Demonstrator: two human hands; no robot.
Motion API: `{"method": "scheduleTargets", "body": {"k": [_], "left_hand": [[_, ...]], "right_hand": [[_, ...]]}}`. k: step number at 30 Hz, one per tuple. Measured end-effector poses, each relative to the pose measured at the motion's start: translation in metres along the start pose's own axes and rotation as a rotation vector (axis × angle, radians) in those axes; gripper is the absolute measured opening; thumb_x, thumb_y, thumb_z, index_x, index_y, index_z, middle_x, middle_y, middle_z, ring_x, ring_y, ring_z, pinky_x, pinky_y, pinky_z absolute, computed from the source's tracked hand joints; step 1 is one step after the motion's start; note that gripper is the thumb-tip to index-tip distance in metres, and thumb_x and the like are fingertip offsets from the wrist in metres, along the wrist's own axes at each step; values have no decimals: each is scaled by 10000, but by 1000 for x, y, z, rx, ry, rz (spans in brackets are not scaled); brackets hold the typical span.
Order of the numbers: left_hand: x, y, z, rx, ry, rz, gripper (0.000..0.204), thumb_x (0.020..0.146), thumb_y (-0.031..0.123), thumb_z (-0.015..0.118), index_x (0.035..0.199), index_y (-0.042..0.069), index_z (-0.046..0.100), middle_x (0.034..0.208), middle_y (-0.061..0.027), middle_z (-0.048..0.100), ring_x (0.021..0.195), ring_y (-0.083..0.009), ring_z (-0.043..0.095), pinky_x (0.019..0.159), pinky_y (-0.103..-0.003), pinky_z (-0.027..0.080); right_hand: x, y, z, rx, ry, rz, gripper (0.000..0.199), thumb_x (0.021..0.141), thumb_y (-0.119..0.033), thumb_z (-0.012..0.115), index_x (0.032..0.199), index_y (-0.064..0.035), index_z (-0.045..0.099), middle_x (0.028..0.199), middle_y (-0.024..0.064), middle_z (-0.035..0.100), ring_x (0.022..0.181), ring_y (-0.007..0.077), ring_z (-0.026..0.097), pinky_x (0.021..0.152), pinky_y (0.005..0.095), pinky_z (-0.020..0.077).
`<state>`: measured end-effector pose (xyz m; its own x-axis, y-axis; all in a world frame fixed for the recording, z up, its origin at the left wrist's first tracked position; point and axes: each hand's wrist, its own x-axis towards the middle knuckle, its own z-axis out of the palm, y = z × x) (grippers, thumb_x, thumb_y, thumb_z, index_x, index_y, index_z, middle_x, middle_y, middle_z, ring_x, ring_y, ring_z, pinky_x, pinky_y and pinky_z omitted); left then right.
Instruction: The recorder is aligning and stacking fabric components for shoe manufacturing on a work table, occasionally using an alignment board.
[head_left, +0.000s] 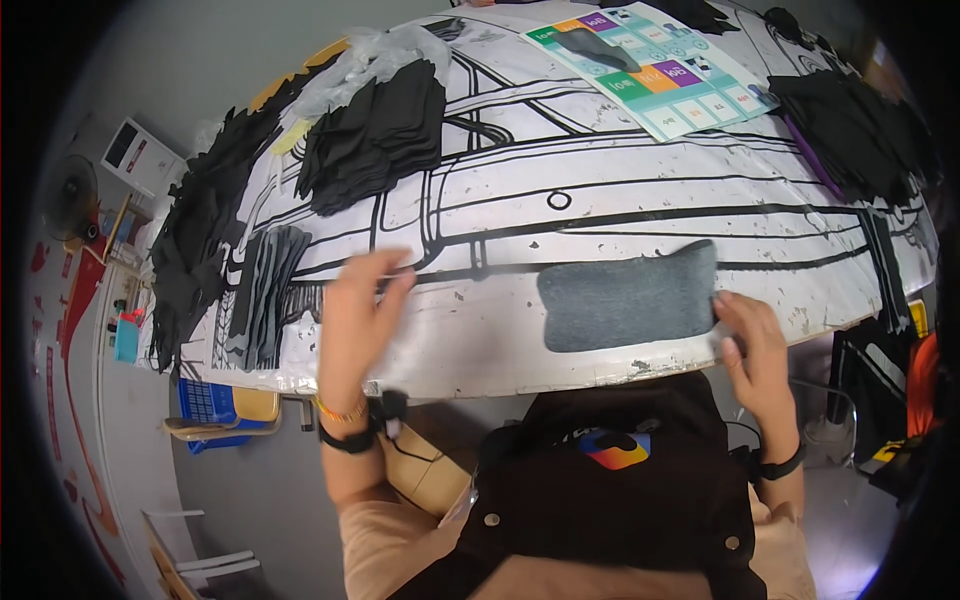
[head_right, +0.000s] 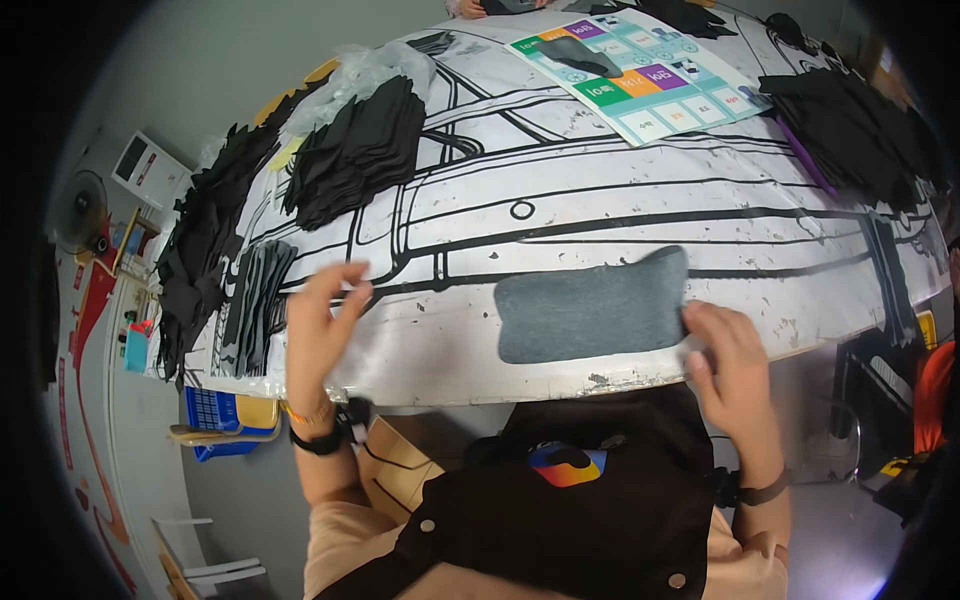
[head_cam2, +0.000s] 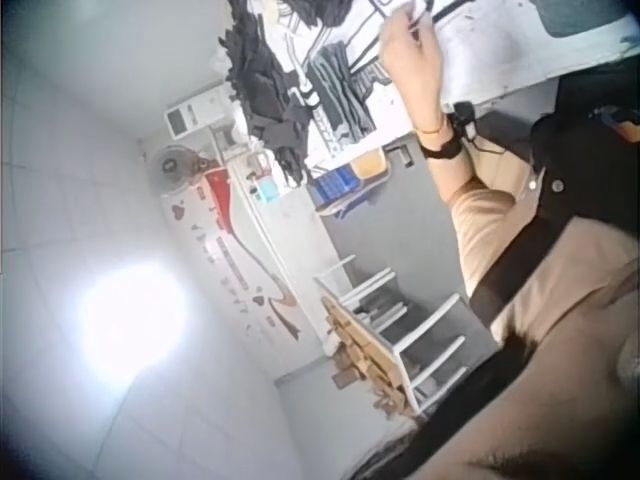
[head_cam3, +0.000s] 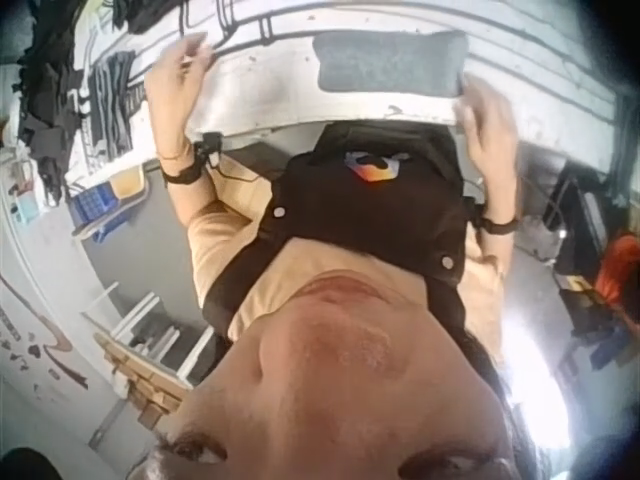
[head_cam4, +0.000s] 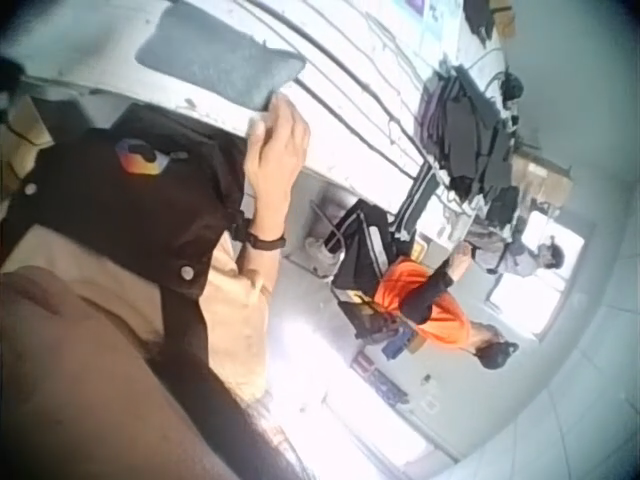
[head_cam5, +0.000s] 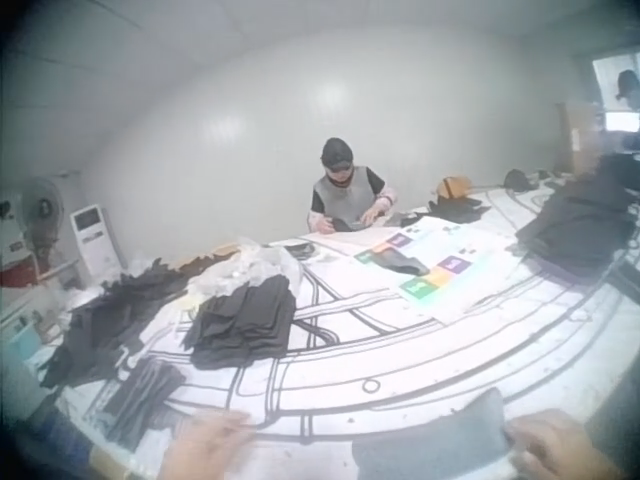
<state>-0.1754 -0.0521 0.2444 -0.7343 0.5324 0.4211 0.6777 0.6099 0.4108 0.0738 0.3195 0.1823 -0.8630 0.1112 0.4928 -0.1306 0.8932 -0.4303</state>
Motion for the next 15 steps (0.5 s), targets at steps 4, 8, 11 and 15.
{"method": "scheduleTargets", "body": {"k": [4, 8, 11, 15], "left_hand": [[73, -38, -21, 203, 251, 152, 278, 867, 85, 685, 1142, 47, 659, 1061, -164, 686, 1032, -349, 644, 870, -409, 514], [138, -80, -27, 506, 440, 145, 263, 870, 63, 665, 1132, 90, 660, 1055, -133, 686, 1020, -344, 646, 837, -430, 527], [163, -109, -21, 600, 365, 52, 252, 875, 78, 659, 1125, 114, 654, 1030, -101, 693, 986, -336, 663, 796, -450, 539], [164, -122, -20, 716, 376, 26, 239, 898, 130, 650, 1136, 118, 629, 928, -105, 707, 882, -349, 685, 712, -464, 545]], "right_hand": [[12, -12, 15, -39, 8, -59, 377, 897, -112, 601, 1254, 7, 609, 1210, 202, 639, 1086, 381, 603, 945, 447, 481], [2, -2, 20, -57, 71, 7, 379, 911, -108, 589, 1272, 7, 600, 1209, 210, 638, 1082, 378, 619, 951, 438, 481], [-5, 2, 21, 136, 92, 106, 392, 947, -136, 574, 1311, 9, 571, 1210, 211, 641, 1095, 344, 642, 968, 408, 475], [-10, 6, 17, 377, 132, 254, 439, 974, -197, 586, 1357, 10, 526, 1183, 203, 647, 1111, 296, 650, 981, 361, 461]]}}
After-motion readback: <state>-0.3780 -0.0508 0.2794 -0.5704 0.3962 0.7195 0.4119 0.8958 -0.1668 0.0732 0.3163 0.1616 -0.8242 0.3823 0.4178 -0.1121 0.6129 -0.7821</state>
